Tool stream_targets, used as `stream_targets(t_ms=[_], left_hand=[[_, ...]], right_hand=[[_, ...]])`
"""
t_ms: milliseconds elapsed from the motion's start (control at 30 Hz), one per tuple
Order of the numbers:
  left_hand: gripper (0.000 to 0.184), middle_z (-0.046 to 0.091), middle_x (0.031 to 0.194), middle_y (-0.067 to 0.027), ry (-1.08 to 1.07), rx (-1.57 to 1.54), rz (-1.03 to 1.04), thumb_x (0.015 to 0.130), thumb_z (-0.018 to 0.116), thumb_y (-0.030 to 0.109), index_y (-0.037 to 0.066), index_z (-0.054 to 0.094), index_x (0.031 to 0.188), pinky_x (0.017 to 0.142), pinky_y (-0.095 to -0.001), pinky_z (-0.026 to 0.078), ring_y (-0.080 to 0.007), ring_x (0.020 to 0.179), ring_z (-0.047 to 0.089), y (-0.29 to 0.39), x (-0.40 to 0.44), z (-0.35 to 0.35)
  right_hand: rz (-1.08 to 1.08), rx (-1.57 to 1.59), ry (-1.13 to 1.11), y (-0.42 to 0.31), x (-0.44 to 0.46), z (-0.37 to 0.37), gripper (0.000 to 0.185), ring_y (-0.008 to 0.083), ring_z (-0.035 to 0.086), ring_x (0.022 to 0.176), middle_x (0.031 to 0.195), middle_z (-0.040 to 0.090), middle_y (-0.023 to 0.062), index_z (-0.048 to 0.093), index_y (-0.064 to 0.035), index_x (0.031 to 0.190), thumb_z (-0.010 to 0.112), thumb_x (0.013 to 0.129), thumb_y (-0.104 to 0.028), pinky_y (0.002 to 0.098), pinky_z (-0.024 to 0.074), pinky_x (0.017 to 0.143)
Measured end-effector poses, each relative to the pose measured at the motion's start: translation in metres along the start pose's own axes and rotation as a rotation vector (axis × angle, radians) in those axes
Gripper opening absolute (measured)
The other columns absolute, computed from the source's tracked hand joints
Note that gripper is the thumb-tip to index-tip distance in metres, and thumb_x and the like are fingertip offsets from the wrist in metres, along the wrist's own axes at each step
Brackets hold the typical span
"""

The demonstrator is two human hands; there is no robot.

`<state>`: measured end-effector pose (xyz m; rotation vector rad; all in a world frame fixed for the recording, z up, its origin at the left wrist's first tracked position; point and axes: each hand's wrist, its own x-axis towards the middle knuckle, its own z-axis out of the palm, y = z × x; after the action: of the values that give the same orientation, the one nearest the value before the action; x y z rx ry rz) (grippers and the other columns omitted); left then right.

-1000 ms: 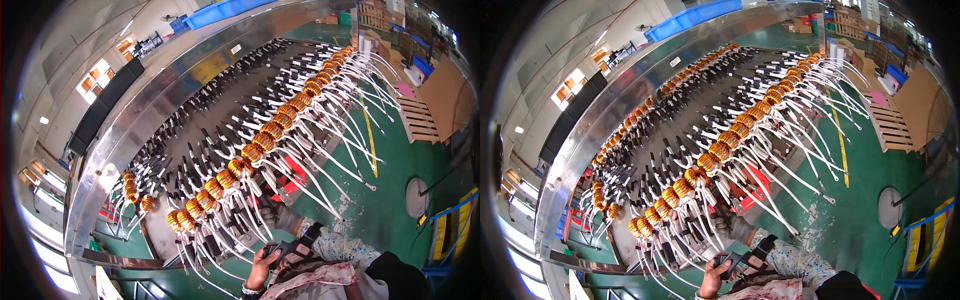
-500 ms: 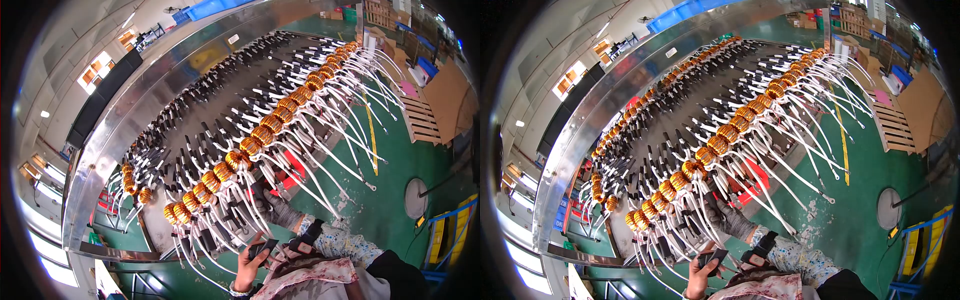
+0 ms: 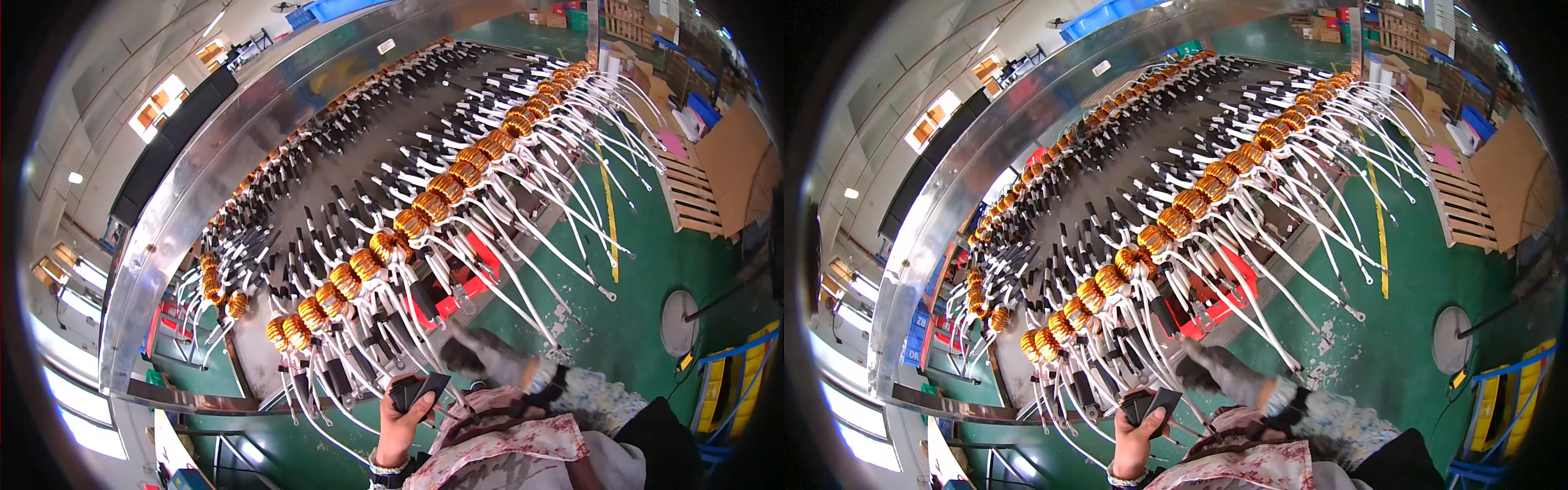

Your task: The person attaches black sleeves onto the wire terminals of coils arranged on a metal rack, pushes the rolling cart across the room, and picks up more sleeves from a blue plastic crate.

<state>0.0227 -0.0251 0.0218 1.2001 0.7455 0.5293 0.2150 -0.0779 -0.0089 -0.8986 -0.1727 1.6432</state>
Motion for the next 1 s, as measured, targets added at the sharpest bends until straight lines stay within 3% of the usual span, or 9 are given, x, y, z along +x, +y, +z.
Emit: stream_targets(t_ms=[67, 133, 200, 233, 333, 533, 600, 867, 1000], left_hand=[[0.032, 0.059, 0.077, -0.0064, -0.009, -0.034, 0.008, 0.079, 0.062, 0.004, -0.001, 0.045, 0.105, 0.050, -0.0217, 0.044, -0.0106, 0.061, 0.055, -0.004, 0.001, 0.000], [0.031, 0.058, 0.075, -0.0053, -0.013, -0.054, -0.029, 0.079, 0.062, 0.005, 0.000, 0.046, 0.105, 0.050, -0.0213, 0.043, -0.0096, 0.059, 0.053, -0.005, 0.003, 0.006], [0.031, 0.056, 0.070, -0.0066, -0.078, 0.006, 0.012, 0.078, 0.064, 0.008, 0.000, 0.046, 0.101, 0.047, -0.0235, 0.042, -0.0134, 0.059, 0.054, -0.008, 0.007, 0.015], [0.030, 0.056, 0.069, -0.0067, -0.106, -0.001, -0.004, 0.078, 0.063, 0.010, 0.000, 0.046, 0.100, 0.047, -0.0236, 0.041, -0.0135, 0.058, 0.053, -0.006, 0.008, 0.018], [0.027, 0.055, 0.067, -0.0069, -0.145, -0.029, -0.026, 0.079, 0.063, 0.012, 0.000, 0.047, 0.098, 0.045, -0.0236, 0.039, -0.0137, 0.057, 0.053, -0.005, 0.010, 0.016], [0.021, 0.056, 0.069, -0.0068, -0.202, -0.013, -0.064, 0.081, 0.060, 0.013, 0.000, 0.050, 0.093, 0.047, -0.0234, 0.040, -0.0138, 0.059, 0.053, -0.011, 0.016, 0.019], [0.021, 0.056, 0.071, -0.0067, -0.205, 0.005, -0.060, 0.081, 0.060, 0.013, 0.000, 0.050, 0.095, 0.048, -0.0233, 0.041, -0.0136, 0.060, 0.054, -0.012, 0.018, 0.024], [0.018, 0.057, 0.073, -0.0064, -0.221, 0.088, -0.067, 0.082, 0.059, 0.007, -0.001, 0.051, 0.095, 0.048, -0.0226, 0.042, -0.0116, 0.060, 0.053, -0.019, 0.017, 0.028], [0.018, 0.057, 0.073, -0.0069, -0.213, 0.091, -0.041, 0.082, 0.059, 0.008, -0.002, 0.051, 0.094, 0.048, -0.0222, 0.042, -0.0115, 0.060, 0.054, -0.022, 0.014, 0.025]], right_hand=[[-0.340, -0.648, -0.071, 0.002, -0.022, 0.005, 0.029, 0.0108, 0.054, 0.062, 0.070, 0.056, 0.0002, 0.057, -0.0054, 0.088, 0.069, 0.074, -0.028, 0.0254, 0.0451, 0.058], [-0.447, -0.757, -0.065, 0.007, -0.035, 0.017, 0.023, 0.0076, 0.050, 0.069, 0.076, 0.053, -0.0001, 0.055, -0.0051, 0.087, 0.069, 0.074, -0.019, 0.0231, 0.0422, 0.062], [-0.974, -0.810, -0.014, 0.012, -0.030, 0.009, 0.021, 0.0113, 0.053, 0.076, 0.081, 0.054, 0.0042, 0.054, -0.0030, 0.083, 0.068, 0.073, -0.016, 0.0254, 0.0430, 0.070], [-0.684, -0.429, -0.057, 0.007, -0.037, 0.008, 0.017, 0.0151, 0.053, 0.083, 0.097, 0.052, 0.0067, 0.054, -0.0044, 0.088, 0.063, 0.075, -0.009, 0.0278, 0.0431, 0.075], [-0.618, 0.260, -0.083, 0.006, -0.025, -0.014, 0.018, 0.0168, 0.054, 0.082, 0.101, 0.053, 0.0077, 0.054, -0.0037, 0.087, 0.064, 0.075, -0.011, 0.0271, 0.0443, 0.074], [-0.238, -0.326, 0.237, 0.006, -0.016, -0.036, 0.033, 0.0060, 0.052, 0.064, 0.077, 0.059, 0.0010, 0.058, -0.0082, 0.101, 0.052, 0.086, -0.036, 0.0201, 0.0449, 0.062], [-0.259, -0.034, 0.213, 0.016, 0.002, -0.052, 0.041, 0.0092, 0.051, 0.057, 0.075, 0.059, 0.0029, 0.057, -0.0071, 0.104, 0.053, 0.084, -0.042, 0.0206, 0.0398, 0.050], [-0.235, 0.443, -0.239, 0.027, 0.017, -0.064, 0.034, 0.0127, 0.055, 0.071, 0.093, 0.059, 0.0036, 0.054, -0.0041, 0.107, 0.052, 0.086, -0.031, 0.0279, 0.0458, 0.066], [-0.225, 0.388, -0.002, 0.019, 0.013, -0.047, 0.025, 0.0123, 0.054, 0.065, 0.084, 0.059, 0.0048, 0.056, -0.0060, 0.099, 0.052, 0.087, -0.028, 0.0237, 0.0459, 0.057]])
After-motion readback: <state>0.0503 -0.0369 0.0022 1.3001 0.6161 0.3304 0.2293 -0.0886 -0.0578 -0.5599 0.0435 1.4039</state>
